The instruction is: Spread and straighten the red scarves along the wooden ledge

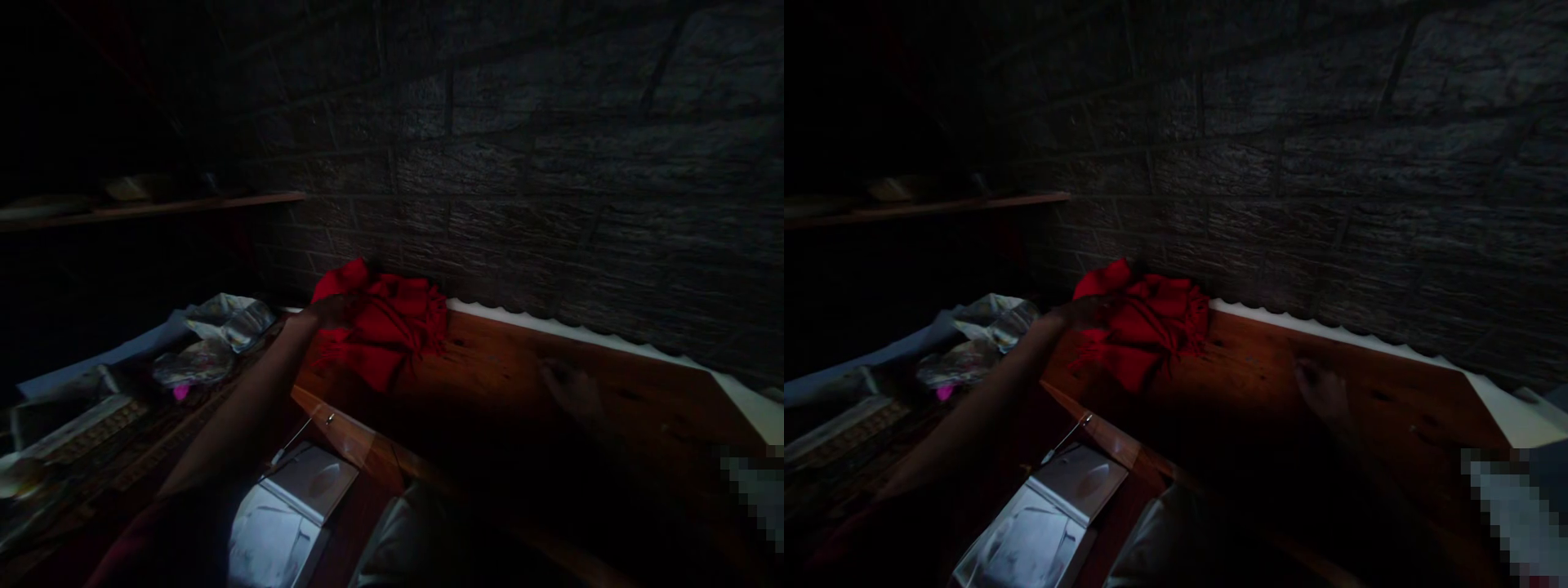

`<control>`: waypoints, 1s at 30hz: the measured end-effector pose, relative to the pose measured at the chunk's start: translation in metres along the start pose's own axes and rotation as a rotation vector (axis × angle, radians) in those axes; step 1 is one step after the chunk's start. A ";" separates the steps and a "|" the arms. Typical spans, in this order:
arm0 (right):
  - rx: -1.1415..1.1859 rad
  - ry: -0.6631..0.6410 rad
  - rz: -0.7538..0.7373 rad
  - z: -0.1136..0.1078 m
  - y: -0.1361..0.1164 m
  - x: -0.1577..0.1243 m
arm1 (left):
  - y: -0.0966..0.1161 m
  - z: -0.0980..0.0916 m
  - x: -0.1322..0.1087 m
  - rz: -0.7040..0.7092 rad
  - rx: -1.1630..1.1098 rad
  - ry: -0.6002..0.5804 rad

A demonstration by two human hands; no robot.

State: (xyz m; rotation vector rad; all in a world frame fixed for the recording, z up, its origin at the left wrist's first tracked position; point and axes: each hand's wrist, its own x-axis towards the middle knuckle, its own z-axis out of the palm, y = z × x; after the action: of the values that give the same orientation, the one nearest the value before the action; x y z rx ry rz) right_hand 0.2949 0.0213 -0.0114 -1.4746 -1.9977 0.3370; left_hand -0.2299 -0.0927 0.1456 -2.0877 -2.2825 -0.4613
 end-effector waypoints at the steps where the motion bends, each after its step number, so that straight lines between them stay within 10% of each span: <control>1: 0.002 0.007 0.004 0.000 0.004 -0.001 | -0.004 0.000 -0.004 -0.031 0.011 -0.009; 9: -0.006 0.006 0.043 -0.002 0.002 -0.006 | 0.008 -0.055 0.027 -0.230 -0.203 0.552; 13: 0.001 0.013 0.038 0.000 0.006 -0.006 | 0.030 -0.076 0.056 -0.084 -0.310 0.589; 19: 0.031 0.042 0.021 0.001 0.009 -0.007 | 0.046 -0.020 0.035 0.415 -0.529 -0.137; 24: 0.029 0.041 0.024 0.002 0.006 -0.007 | -0.015 0.011 0.035 -0.139 -0.282 0.419; 30: 0.068 0.023 0.021 0.005 0.008 -0.006 | -0.043 0.033 0.036 -0.305 -0.313 0.359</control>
State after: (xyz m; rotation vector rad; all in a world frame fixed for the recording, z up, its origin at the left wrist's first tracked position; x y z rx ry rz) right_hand 0.2987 0.0191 -0.0214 -1.4520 -1.9348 0.3913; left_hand -0.2701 -0.0535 0.1125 -1.5793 -2.4254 -1.1658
